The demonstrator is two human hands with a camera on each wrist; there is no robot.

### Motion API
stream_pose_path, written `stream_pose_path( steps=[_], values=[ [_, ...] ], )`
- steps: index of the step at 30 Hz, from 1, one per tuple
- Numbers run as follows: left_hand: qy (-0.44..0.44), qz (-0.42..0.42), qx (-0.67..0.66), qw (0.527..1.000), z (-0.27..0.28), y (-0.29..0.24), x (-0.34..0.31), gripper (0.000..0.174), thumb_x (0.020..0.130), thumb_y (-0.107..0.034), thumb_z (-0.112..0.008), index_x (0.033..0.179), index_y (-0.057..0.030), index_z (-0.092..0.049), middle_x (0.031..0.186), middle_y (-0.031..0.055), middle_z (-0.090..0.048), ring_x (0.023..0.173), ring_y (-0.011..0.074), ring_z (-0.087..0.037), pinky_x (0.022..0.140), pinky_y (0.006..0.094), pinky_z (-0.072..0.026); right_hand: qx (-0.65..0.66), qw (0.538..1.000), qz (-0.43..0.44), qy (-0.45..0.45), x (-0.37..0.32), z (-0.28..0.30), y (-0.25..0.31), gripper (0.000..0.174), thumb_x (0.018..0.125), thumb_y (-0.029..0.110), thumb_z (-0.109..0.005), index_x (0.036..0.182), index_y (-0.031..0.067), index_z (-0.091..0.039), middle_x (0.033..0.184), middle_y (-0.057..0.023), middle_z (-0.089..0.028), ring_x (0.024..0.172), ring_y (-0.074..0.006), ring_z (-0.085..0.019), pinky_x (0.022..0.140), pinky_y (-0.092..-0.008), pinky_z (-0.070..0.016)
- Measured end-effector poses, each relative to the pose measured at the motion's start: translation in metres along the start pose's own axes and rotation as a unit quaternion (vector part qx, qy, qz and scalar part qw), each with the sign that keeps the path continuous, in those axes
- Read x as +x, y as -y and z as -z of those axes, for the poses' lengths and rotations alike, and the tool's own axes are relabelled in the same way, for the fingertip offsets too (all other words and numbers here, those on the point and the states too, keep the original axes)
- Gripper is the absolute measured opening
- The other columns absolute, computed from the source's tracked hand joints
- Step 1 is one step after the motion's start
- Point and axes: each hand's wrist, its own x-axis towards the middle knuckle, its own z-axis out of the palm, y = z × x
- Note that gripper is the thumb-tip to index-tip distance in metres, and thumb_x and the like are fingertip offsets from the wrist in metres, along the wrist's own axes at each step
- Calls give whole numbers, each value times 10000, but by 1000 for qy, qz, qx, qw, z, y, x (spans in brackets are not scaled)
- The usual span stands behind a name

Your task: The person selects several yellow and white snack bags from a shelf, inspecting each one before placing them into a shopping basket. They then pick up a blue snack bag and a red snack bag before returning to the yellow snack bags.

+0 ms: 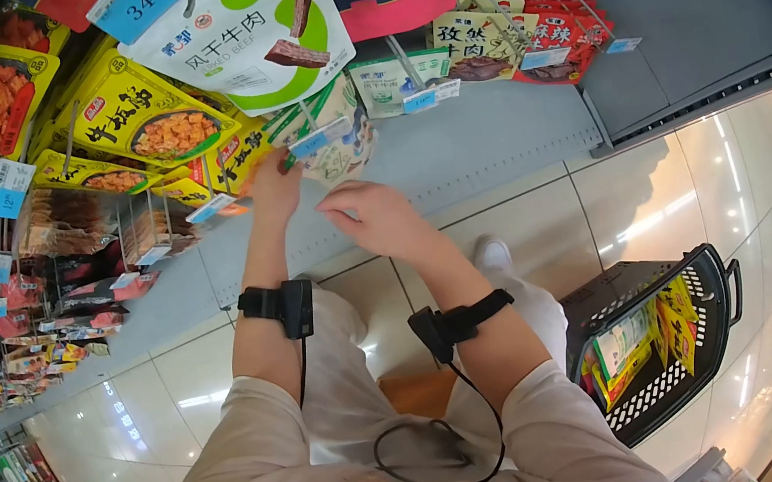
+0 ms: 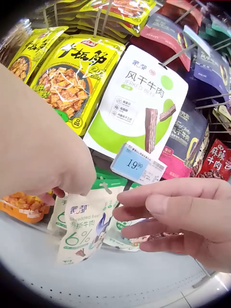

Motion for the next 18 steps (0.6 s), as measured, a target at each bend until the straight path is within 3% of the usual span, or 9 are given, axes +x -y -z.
stream_pose_path(
  steps=[1,3,7,10,13,15,18],
  values=[
    [0,3,-2,1000,1,0,-1,345,785,-102,-569,1113,6,-568,1008,229,-601,950,350,-580,796,389,-461,-1,1000,-1,3,0,0,2,149,813,71,-565,940,32,-634,913,-127,-632,802,-317,-598,706,-342,-483],
    [-2,1,20,1000,5,-4,-6,261,782,-116,-556,1011,-13,-626,949,221,-614,902,361,-585,767,408,-467,17,999,-10,40,-2,2,6,171,839,48,-556,988,17,-632,903,-117,-626,770,-229,-595,674,-297,-479],
    [-15,-15,36,999,8,-5,-15,229,799,-117,-532,974,-11,-635,915,208,-619,887,361,-588,761,416,-469,25,999,-13,37,-6,1,3,168,833,49,-562,982,17,-634,884,-119,-631,761,-237,-602,671,-296,-482],
    [-22,-8,60,998,12,-9,-18,221,817,-129,-513,972,-21,-627,926,193,-623,904,355,-586,766,417,-469,-55,998,-15,5,-8,8,-3,165,825,56,-573,972,18,-636,877,-124,-638,749,-237,-615,654,-299,-489],
    [-35,-58,51,996,16,-6,-24,189,828,-128,-511,954,-25,-610,906,206,-618,885,368,-584,745,423,-468,-102,992,-52,-46,-9,19,-12,165,818,67,-583,967,25,-639,883,-130,-643,741,-237,-624,641,-305,-497],
    [-12,-119,8,993,29,-9,-32,159,842,-119,-506,946,-28,-586,893,214,-613,867,377,-580,724,432,-460,-119,985,-69,-105,-8,23,-21,194,791,111,-605,964,29,-639,866,-153,-641,711,-282,-629,648,-342,-512],
    [35,-109,-27,993,45,-12,-47,135,846,-103,-513,940,-23,-569,887,220,-605,861,390,-569,707,424,-452,-128,976,-136,-114,-9,27,-27,287,778,134,-629,1045,31,-607,949,-161,-628,754,-268,-633,665,-350,-509]
  ],
)
